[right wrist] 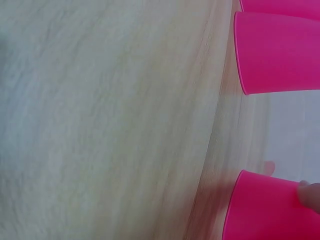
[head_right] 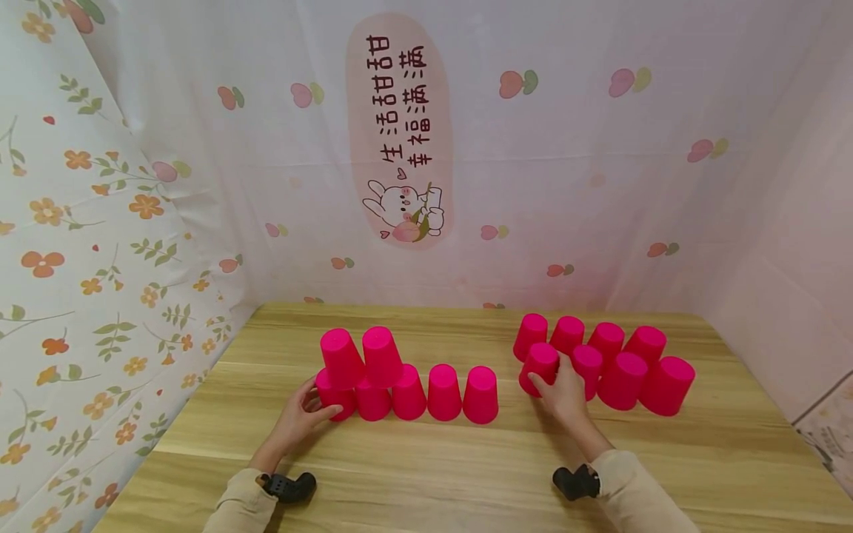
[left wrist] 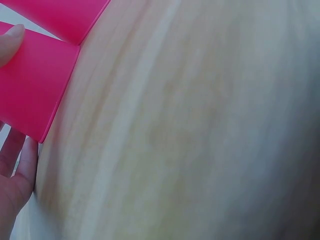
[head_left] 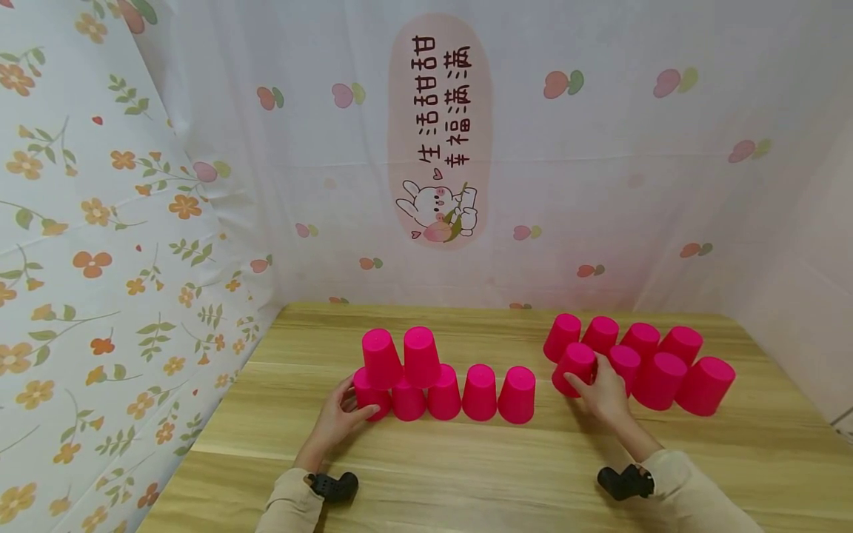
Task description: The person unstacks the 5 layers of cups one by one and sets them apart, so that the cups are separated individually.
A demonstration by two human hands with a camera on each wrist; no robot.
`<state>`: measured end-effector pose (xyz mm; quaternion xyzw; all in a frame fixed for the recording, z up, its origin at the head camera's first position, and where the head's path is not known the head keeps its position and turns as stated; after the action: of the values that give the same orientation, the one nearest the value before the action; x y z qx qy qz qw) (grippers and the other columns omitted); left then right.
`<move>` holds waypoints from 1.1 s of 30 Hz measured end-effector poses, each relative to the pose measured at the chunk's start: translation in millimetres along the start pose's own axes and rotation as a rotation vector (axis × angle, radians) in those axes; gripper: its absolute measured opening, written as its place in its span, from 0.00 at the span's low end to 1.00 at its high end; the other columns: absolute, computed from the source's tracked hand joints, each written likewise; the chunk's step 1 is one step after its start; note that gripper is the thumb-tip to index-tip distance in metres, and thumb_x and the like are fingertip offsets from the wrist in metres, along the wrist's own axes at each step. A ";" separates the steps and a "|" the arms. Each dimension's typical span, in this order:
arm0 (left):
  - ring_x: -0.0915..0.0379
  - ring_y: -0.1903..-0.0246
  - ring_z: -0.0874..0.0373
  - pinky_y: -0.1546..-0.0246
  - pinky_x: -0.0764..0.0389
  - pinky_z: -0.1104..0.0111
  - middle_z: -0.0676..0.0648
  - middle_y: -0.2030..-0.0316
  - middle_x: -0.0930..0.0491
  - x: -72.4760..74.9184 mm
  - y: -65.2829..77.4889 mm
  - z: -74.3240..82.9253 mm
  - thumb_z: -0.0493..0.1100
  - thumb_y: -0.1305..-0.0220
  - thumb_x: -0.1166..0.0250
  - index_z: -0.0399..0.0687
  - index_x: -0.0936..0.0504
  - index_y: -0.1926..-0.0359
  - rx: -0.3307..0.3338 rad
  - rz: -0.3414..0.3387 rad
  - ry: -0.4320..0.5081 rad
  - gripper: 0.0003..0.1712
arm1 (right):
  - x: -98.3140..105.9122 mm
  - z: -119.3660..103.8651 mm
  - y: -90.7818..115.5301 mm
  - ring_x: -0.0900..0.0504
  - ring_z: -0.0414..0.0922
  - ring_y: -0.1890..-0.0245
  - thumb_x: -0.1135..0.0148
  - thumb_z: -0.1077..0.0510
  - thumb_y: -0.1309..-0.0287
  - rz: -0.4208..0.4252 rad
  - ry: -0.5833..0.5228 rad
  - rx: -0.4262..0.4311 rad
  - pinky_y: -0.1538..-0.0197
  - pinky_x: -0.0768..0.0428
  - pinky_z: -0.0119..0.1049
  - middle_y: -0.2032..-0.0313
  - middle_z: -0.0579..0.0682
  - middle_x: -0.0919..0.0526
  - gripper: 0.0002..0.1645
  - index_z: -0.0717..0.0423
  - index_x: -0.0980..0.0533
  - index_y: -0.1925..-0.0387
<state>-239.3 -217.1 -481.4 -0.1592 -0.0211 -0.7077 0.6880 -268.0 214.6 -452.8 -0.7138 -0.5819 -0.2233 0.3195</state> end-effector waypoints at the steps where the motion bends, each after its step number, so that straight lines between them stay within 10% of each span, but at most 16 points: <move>1: 0.33 0.52 0.42 0.50 0.31 0.54 0.35 0.51 0.30 0.2 0.5 -0.2 0.36 0.52 0.32 0.36 0.35 0.42 -0.033 -0.005 -0.002 0.35 | 0.1 -0.2 0.5 0.29 0.65 0.56 0.40 0.60 0.49 0.001 0.005 -0.003 0.54 0.29 0.56 0.55 0.73 0.30 0.34 0.76 0.43 0.47; 6: 0.30 0.55 0.47 0.54 0.26 0.58 0.38 0.53 0.29 1.3 0.9 -6.3 0.43 0.51 0.32 0.39 0.34 0.42 -0.186 -0.030 0.000 0.35 | 0.5 -0.4 2.9 0.30 0.65 0.56 0.40 0.60 0.49 0.015 0.017 -0.005 0.53 0.29 0.56 0.55 0.73 0.30 0.34 0.76 0.43 0.47; 15: 0.34 0.50 0.42 0.49 0.31 0.55 0.36 0.49 0.31 -1.3 -0.2 -2.2 0.29 0.53 0.34 0.34 0.36 0.42 0.028 0.011 0.003 0.35 | 1.9 -2.2 3.5 0.31 0.65 0.54 0.39 0.61 0.51 0.044 0.004 0.023 0.52 0.31 0.57 0.53 0.73 0.32 0.38 0.75 0.45 0.44; 33: 0.35 0.50 0.39 0.49 0.33 0.51 0.33 0.50 0.31 -2.5 5.1 24.0 0.26 0.53 0.35 0.30 0.37 0.42 0.026 -0.019 0.006 0.34 | 9.4 -6.7 1.6 0.29 0.63 0.55 0.38 0.63 0.52 0.126 -0.008 0.055 0.54 0.29 0.54 0.53 0.72 0.30 0.38 0.72 0.43 0.42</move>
<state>-229.6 -209.0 -460.2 -0.1478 -0.0300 -0.7144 0.6833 -264.0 216.1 -441.9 -0.7408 -0.5430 -0.1837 0.3502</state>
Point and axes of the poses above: each hand's wrist, its own y-axis away from the middle knuckle, its own x-axis out of the back of the hand, z = x × y, the point moved 3 cm from there along -y, towards the middle knuckle
